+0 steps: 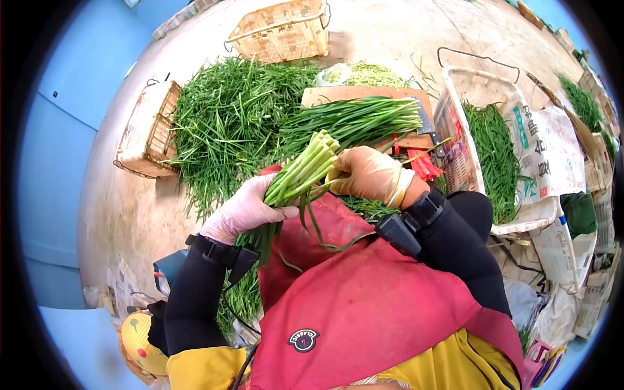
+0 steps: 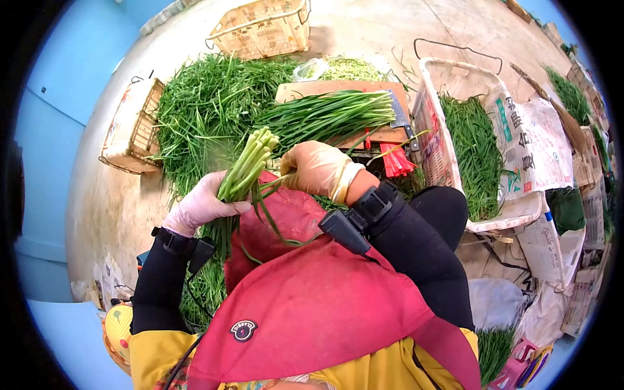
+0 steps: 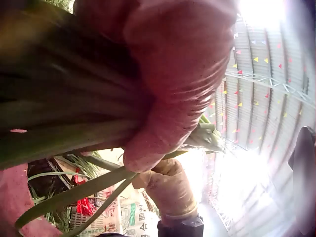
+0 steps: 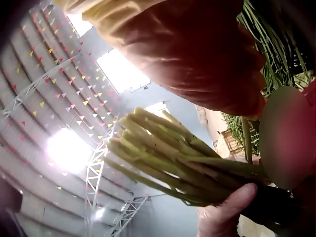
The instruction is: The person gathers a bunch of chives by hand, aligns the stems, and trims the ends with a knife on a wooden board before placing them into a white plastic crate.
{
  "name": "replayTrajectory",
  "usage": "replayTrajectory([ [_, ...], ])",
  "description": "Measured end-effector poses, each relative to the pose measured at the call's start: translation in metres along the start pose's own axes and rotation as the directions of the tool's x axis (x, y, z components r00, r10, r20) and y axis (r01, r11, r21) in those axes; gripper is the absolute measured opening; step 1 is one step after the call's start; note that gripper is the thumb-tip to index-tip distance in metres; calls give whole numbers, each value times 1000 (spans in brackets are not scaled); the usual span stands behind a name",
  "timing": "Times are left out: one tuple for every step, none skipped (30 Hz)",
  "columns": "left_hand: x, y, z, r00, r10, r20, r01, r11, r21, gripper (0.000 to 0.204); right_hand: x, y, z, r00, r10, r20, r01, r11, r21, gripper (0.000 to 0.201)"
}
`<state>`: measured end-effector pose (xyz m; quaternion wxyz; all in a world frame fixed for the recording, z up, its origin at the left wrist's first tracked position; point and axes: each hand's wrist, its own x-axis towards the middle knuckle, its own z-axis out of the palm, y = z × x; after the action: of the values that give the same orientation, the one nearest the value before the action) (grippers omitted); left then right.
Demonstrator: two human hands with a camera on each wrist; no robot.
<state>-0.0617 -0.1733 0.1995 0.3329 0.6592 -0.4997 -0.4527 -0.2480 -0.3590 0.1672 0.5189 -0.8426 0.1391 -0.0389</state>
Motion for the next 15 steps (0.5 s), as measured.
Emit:
replayTrajectory([
  [1, 1, -1, 1000, -29, 7, 29, 1000, -5, 47, -2, -6, -1, 1000, -14, -18, 9, 968, -250, 24],
  [1, 1, -1, 998, -57, 15, 57, 998, -11, 47, -3, -8, -2, 999, -30, -31, 11, 875, -484, 24],
  [0, 2, -1, 998, -57, 20, 57, 998, -11, 47, -4, -4, -3, 992, -102, -73, 50, 854, -518, 13],
  [-1, 5, -2, 999, -54, -3, 53, 998, -35, 44, -3, 4, -8, 994, -69, -80, 13, 829, -559, 13],
  [-3, 6, -4, 998, -49, -29, 47, 997, -58, 41, -4, 13, -14, 995, -27, -98, -35, 812, -583, 13],
  [-5, 3, -8, 998, -48, -29, 46, 997, -57, 41, -7, 25, -20, 993, 13, -115, -81, 793, -604, 13],
  [-8, -1, -13, 995, -90, -33, 88, 994, -56, 40, -14, 41, -25, 993, 13, -121, -85, 786, -613, 14],
  [-10, -6, -19, 990, -132, -39, 130, 990, -56, 39, -22, 57, -30, 992, 12, -126, -88, 779, -621, 14],
  [-12, -10, -23, 991, -126, -47, 123, 990, -62, 35, -31, 69, -34, 988, 118, -98, -154, 755, -637, 15],
  [-14, -11, -25, 991, -125, -52, 122, 990, -64, 35, -40, 79, -36, 972, 224, -73, -216, 723, -656, 15],
  [-15, -10, -25, 988, -145, -59, 140, 986, -91, 34, -48, 86, -38, 919, 395, 18, -247, 610, -753, 20],
  [-15, -10, -26, 984, -165, -61, 157, 981, -117, 33, -63, 90, -41, 895, 433, 101, -190, 578, -794, 39],
  [-13, -12, -26, 987, -147, -59, 139, 983, -118, 35, -66, 88, -40, 943, 332, 32, -199, 639, -743, 52],
  [-10, -11, -25, 989, -139, -50, 132, 984, -117, 35, -67, 81, -39, 972, 232, -49, -201, 695, -691, 65],
  [-6, -10, -22, 989, -144, -31, 140, 984, -108, 38, -69, 73, -38, 991, 66, -117, -118, 845, -522, 78],
])
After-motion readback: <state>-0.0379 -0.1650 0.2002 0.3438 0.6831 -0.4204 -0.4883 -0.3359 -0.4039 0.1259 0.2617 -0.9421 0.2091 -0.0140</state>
